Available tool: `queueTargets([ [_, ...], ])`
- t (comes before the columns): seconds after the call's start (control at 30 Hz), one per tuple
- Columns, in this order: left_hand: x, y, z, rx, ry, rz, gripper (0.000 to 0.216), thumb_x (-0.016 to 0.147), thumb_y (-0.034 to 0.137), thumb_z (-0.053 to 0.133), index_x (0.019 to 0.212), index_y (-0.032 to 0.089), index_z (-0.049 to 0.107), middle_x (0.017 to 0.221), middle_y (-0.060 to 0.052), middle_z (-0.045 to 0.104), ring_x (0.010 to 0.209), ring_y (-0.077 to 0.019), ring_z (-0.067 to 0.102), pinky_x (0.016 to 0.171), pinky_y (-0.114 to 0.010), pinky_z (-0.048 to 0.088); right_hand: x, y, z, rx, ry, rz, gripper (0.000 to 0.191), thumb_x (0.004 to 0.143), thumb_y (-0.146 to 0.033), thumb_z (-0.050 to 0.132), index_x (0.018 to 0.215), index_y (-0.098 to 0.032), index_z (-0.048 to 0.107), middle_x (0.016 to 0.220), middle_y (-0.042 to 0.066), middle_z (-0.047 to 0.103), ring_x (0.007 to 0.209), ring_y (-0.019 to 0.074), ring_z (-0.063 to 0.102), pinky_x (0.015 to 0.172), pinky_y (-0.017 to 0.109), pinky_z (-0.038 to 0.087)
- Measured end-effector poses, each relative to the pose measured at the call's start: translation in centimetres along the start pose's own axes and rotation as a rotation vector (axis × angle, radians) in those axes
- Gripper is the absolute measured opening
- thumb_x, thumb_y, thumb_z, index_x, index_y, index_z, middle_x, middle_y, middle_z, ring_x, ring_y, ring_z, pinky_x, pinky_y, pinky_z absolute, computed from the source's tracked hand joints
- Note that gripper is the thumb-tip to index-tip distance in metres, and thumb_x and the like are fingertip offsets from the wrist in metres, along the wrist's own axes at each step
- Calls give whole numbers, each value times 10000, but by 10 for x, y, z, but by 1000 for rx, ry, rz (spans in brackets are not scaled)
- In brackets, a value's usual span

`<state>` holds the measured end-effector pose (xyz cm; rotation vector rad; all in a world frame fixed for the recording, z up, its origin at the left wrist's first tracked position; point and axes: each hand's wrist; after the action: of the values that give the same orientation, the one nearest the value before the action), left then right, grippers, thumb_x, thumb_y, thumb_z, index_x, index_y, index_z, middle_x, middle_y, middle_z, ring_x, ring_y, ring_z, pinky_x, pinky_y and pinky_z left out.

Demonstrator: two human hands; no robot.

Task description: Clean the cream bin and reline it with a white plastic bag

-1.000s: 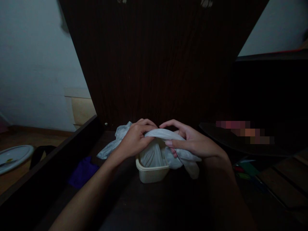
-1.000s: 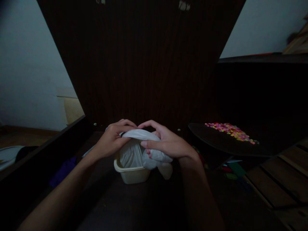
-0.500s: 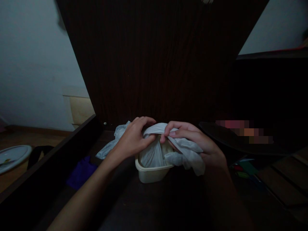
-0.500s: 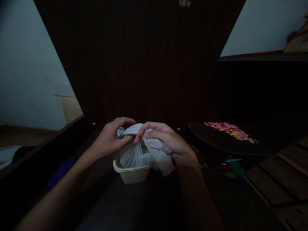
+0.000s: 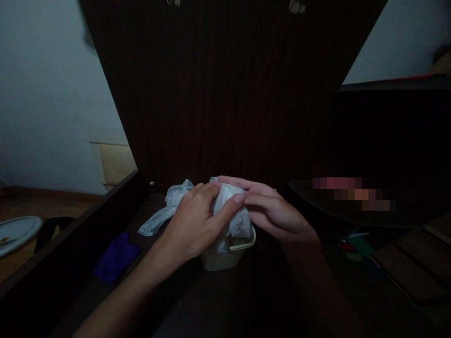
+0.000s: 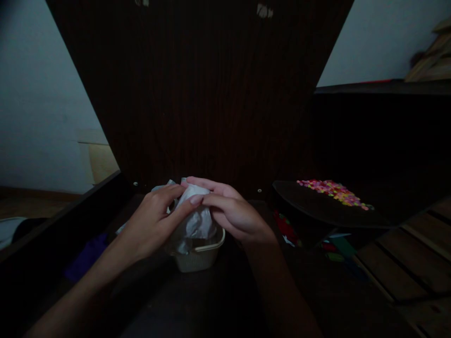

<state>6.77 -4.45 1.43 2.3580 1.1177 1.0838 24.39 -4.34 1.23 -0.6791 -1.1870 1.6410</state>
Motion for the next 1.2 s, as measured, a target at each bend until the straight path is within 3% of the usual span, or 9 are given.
queueTargets([
  [0.1, -1, -2, 5, 40, 3, -8, 350, 922, 487, 607, 979, 150, 682, 942, -72, 707, 885, -245, 643, 765, -327, 442, 1, 1, 5, 62, 48, -29, 313, 798, -204, 692, 1103, -171, 758, 1254, 88, 731, 1277, 261, 604, 1155, 412, 397],
  [0.23, -2, -5, 9, -11, -7, 21, 215, 873, 271, 623, 1056, 157, 629, 976, -60, 694, 871, -231, 658, 757, -317, 455, 1, 0, 9, 111, 50, -51, 320, 796, -230, 676, 1094, -144, 751, 1221, 103, 740, 1294, 278, 587, 1168, 426, 377],
  [0.37, -5, -4, 11, -71, -35, 31, 261, 867, 191, 558, 1127, 172, 553, 925, -32, 672, 784, -202, 650, 684, -292, 446, 1, -1, 7, 59, 77, -49, 314, 776, -220, 693, 1079, -155, 745, 1154, 87, 756, 1170, 266, 656, 1099, 413, 442],
  [0.5, -8, 2, 12, -68, -118, 63, 302, 880, 174, 530, 1182, 182, 513, 1015, -55, 675, 872, -219, 659, 737, -309, 467, 2, 0, 4, 10, 129, -71, 200, 756, -218, 744, 952, -178, 727, 1040, 65, 776, 1034, 224, 703, 944, 333, 532],
  [0.6, -11, 6, 11, -41, -206, 106, 263, 887, 156, 514, 1147, 197, 535, 1037, -52, 683, 902, -220, 657, 789, -322, 475, 4, 1, 2, 6, 171, -72, 189, 731, -241, 796, 862, -189, 669, 947, 64, 788, 928, 195, 725, 836, 281, 555],
  [0.8, -16, 11, 8, -12, -308, 88, 192, 879, 163, 553, 1057, 215, 603, 995, -35, 698, 899, -217, 661, 807, -310, 481, 8, 3, -9, -133, 231, -42, 451, 562, -153, 866, 902, -215, 575, 733, -14, 738, 600, 148, 671, 541, 221, 484],
  [1.03, -16, 13, -1, 21, -421, 98, 127, 854, 121, 582, 911, 220, 638, 915, 0, 705, 821, -182, 658, 730, -265, 445, 2, -2, -17, -386, 213, -30, 382, 584, -112, 754, 898, -214, 562, 662, -14, 720, 580, 156, 661, 536, 226, 477],
  [1.1, -15, 11, -4, 41, -407, 112, 130, 861, 105, 564, 855, 212, 637, 866, 4, 691, 795, -173, 644, 728, -263, 434, -1, -5, -16, -409, 204, -39, 363, 590, -105, 738, 887, -212, 559, 668, -19, 716, 585, 145, 657, 535, 215, 471],
  [1.2, -13, 7, -7, 60, -344, 120, 156, 866, 90, 543, 898, 202, 646, 963, -25, 674, 872, -184, 632, 776, -275, 442, -4, -9, -13, -376, 169, -48, 390, 593, -105, 758, 903, -211, 548, 714, -21, 718, 599, 129, 650, 547, 209, 474],
])
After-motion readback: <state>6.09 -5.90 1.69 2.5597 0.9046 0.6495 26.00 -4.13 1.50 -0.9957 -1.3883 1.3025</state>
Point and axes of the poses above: each hand's wrist, its own x-axis towards the middle knuckle, its own z-axis out of the palm, y = z × x
